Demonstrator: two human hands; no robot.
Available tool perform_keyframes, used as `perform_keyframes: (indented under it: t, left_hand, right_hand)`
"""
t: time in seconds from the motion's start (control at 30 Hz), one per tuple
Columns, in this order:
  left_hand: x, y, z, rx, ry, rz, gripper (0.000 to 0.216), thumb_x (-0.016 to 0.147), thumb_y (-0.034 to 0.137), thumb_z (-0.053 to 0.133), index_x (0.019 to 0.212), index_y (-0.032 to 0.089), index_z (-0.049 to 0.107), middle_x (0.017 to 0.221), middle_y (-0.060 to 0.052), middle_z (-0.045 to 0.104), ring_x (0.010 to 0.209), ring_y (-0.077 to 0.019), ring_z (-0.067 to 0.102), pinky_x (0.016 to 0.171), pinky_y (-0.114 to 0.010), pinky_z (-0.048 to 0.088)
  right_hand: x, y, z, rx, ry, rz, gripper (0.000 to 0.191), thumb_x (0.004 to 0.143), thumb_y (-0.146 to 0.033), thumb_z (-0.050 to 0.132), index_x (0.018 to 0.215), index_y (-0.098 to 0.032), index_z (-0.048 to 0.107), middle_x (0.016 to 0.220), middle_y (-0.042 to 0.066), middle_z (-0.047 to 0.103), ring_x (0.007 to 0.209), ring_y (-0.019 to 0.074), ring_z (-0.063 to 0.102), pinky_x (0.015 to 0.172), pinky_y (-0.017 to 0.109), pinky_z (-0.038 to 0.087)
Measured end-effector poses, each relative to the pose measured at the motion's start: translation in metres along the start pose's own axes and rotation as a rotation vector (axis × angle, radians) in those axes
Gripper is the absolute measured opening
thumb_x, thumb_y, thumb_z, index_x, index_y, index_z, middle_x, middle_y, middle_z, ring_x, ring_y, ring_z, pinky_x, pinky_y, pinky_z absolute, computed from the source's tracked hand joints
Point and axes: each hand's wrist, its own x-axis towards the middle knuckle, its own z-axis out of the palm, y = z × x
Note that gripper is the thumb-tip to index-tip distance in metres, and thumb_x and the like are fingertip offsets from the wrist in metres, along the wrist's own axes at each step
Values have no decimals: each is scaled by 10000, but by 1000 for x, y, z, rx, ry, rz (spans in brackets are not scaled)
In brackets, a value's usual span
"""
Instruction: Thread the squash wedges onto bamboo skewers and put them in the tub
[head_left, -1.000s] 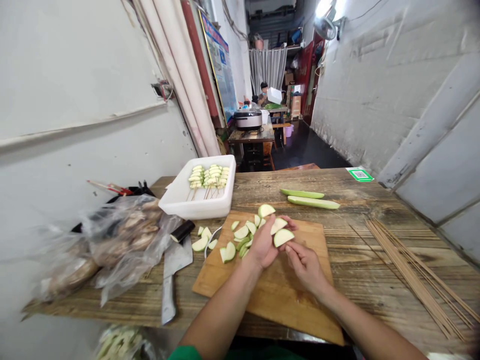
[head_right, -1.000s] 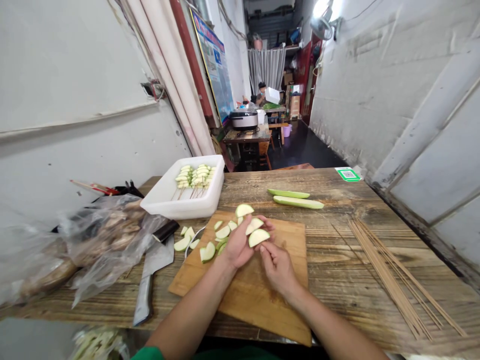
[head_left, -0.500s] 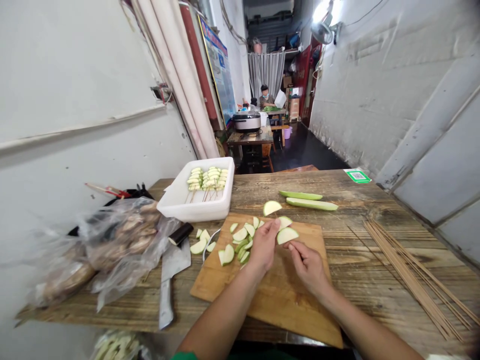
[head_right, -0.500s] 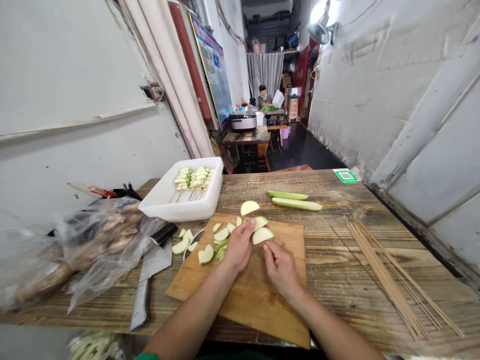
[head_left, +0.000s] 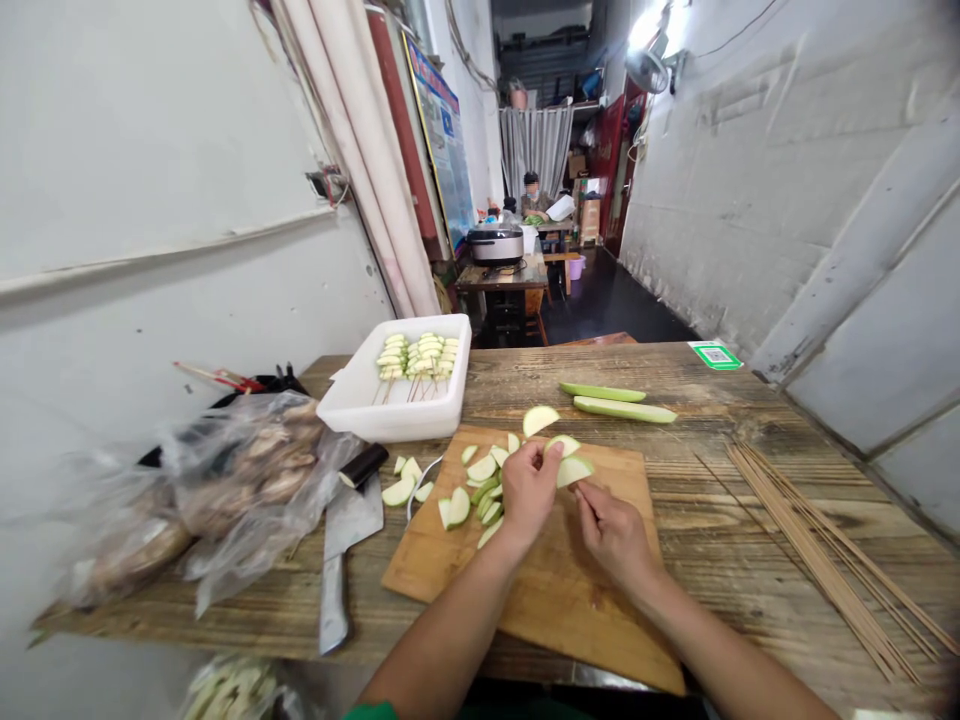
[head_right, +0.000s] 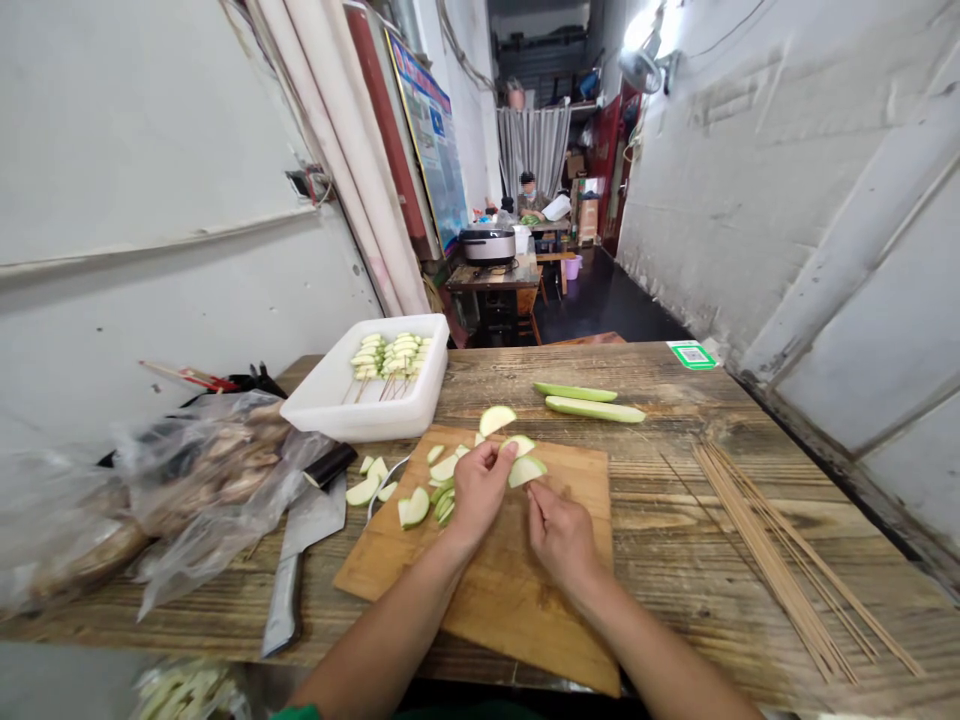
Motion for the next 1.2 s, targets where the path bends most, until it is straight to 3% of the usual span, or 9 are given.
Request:
perform_keyframes:
  t: [0.23,0.43,0.53,0.6,0.7,0.83,0.9,1.03,1.2]
  left_hand:
    - [-1,3,-5,156,22,144,298,798,391,446,613,170,523,563,17,498,565,-101,420,570,-230,297]
    - [14,-4,-4,-377,-73,-177,408,779,489,424,565,155,520,501,-1,501,487,-109,439,510,-234,330]
    - [18,4,-15,-559,-124,-192,389,757,504,456,666,142,563,562,-14,545,531,-119,478,543,-236,355]
    - [21,10,-35,-410,42,-110,362,771,482,448,691,149,566,585,-15,555,558,-124,481,565,-237,355]
    - [23,10,-78,214,381,46,300,781,412,460,628,171,553,592,-22,551,610,-141,480,628,-250,346]
    - [26,-1,-113,674,456,64,217,756,341,484,808,169,605,811,-80,617,782,-216,540,738,-315,368]
    - [27,-5,-108,631,334,109,222,762,303,470,858,164,615,884,-89,625,850,-222,549,791,-326,377]
    - [33,-5,-73,364,-113,224,207,713,249,549,886,195,649,973,-85,637,944,-228,548,899,-343,344]
    - [45,-1,-40,23,-206,107,232,627,207,650,857,225,672,1010,-88,633,1066,-256,488,1006,-381,228]
  right_hand:
    - [-1,2,1,-160,-8,-24,298,847,-168,358,941,-114,635,690,74,680,503,128,593,517,199,428]
    - [3,13,-3,-277,-23,15,308,854,-204,358,928,-121,645,650,69,672,495,137,590,498,206,396]
    - [6,18,-4,-283,7,56,306,860,-223,361,908,-118,644,615,62,658,464,138,572,477,213,374]
    - [7,19,-4,-271,22,82,308,865,-238,358,885,-120,641,583,53,640,441,133,552,465,215,362]
    - [8,19,-2,-227,30,111,303,864,-245,355,862,-131,636,602,52,640,465,133,554,488,214,378]
    - [8,17,-1,-186,40,149,298,856,-254,370,893,-123,636,652,69,661,499,148,572,511,226,396]
    - [9,15,-2,-167,47,162,295,853,-254,377,895,-119,636,650,69,661,495,151,571,504,229,392]
    - [10,14,-4,-75,71,184,285,862,-250,370,865,-135,631,673,58,653,505,136,561,521,221,399]
    - [10,14,-6,-39,71,186,271,863,-259,374,840,-156,624,671,46,643,501,129,546,509,214,393]
